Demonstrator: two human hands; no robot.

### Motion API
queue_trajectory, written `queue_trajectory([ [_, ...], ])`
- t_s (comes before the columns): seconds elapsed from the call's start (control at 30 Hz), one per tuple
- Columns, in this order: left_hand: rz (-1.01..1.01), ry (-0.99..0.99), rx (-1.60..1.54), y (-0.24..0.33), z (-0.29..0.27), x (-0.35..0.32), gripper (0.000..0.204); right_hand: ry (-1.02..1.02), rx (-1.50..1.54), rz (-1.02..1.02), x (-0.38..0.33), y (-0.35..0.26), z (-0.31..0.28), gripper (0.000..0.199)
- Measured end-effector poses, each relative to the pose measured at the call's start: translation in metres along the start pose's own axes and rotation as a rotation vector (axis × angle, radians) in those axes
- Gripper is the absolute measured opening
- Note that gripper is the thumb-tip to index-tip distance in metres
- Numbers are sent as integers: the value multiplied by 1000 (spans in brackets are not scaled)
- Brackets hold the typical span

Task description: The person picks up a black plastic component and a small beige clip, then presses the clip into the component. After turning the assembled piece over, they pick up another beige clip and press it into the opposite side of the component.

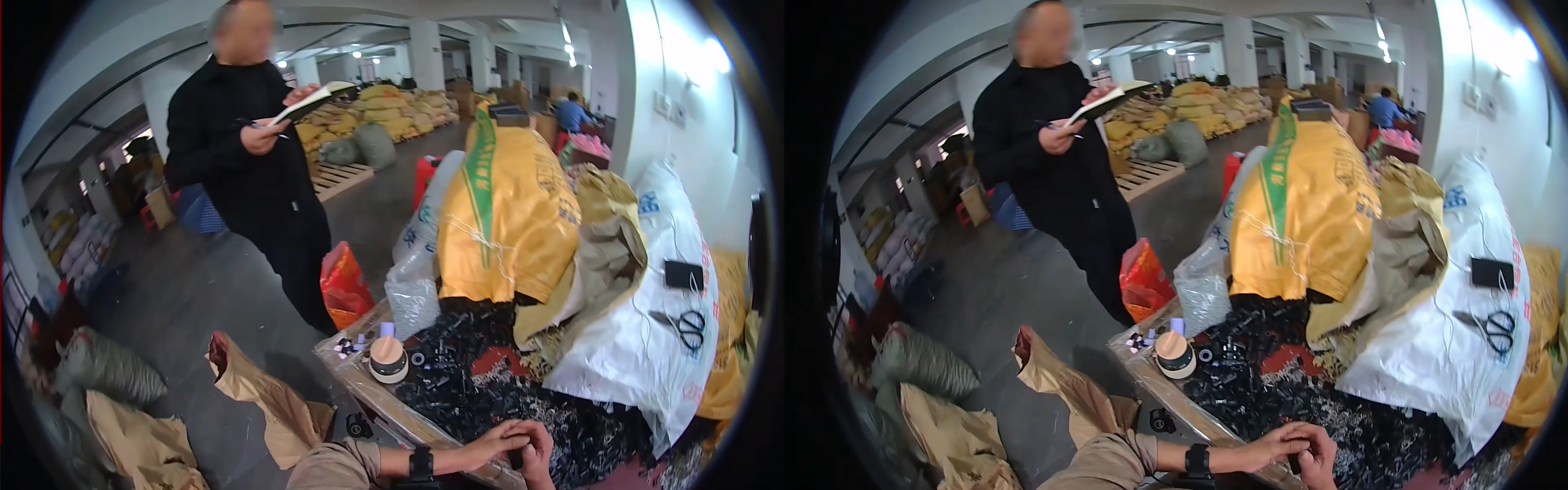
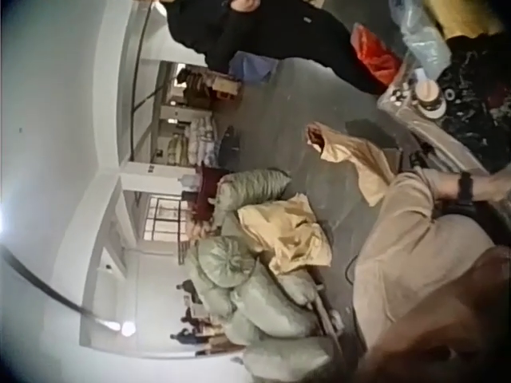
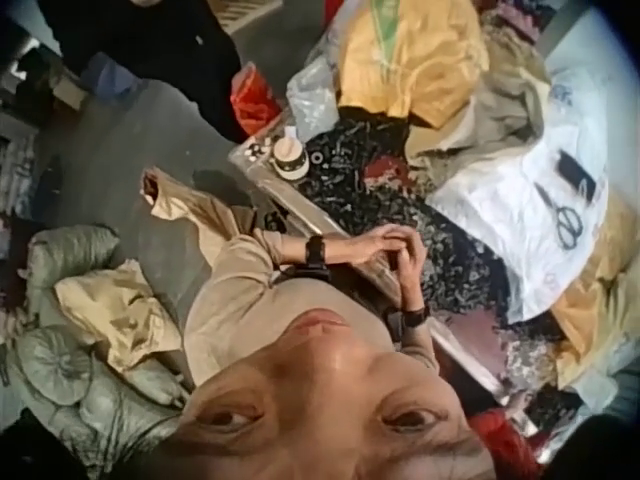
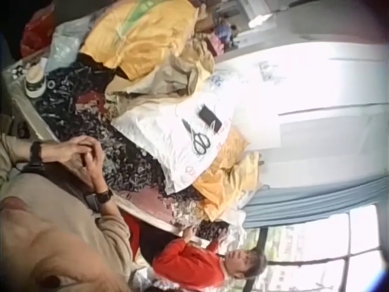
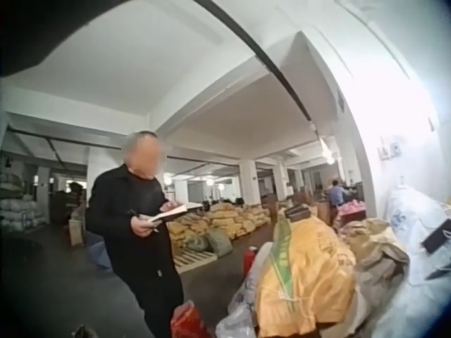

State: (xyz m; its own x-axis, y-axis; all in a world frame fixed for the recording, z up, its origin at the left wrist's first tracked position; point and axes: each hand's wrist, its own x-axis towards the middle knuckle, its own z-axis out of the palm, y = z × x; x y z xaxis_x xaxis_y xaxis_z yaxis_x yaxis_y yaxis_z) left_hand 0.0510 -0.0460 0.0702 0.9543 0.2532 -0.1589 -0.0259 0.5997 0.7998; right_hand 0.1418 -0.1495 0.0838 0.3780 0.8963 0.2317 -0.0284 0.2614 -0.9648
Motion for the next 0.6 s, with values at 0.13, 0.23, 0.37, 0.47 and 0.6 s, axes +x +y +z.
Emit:
queue_trajectory([
  [0.13, -168, -88, -169, 2, -1, -9, 42, 66, -366, -27, 1, -2, 2, 41],
  [0.23, -215, -27, -202, 1, -6, -13, 32, 20, -657, -185, 1, 6, 6, 41],
  [0.37, -140, 39, -192, -3, -25, -19, 22, -34, -770, -259, 2, 7, 18, 49],
  [0.47, -11, 25, 68, -10, -51, -24, 27, -66, -891, -240, -6, 24, 26, 55],
  [0.6, 89, 135, 608, 13, -33, -45, 34, -134, -879, -122, -10, 36, 24, 63],
])
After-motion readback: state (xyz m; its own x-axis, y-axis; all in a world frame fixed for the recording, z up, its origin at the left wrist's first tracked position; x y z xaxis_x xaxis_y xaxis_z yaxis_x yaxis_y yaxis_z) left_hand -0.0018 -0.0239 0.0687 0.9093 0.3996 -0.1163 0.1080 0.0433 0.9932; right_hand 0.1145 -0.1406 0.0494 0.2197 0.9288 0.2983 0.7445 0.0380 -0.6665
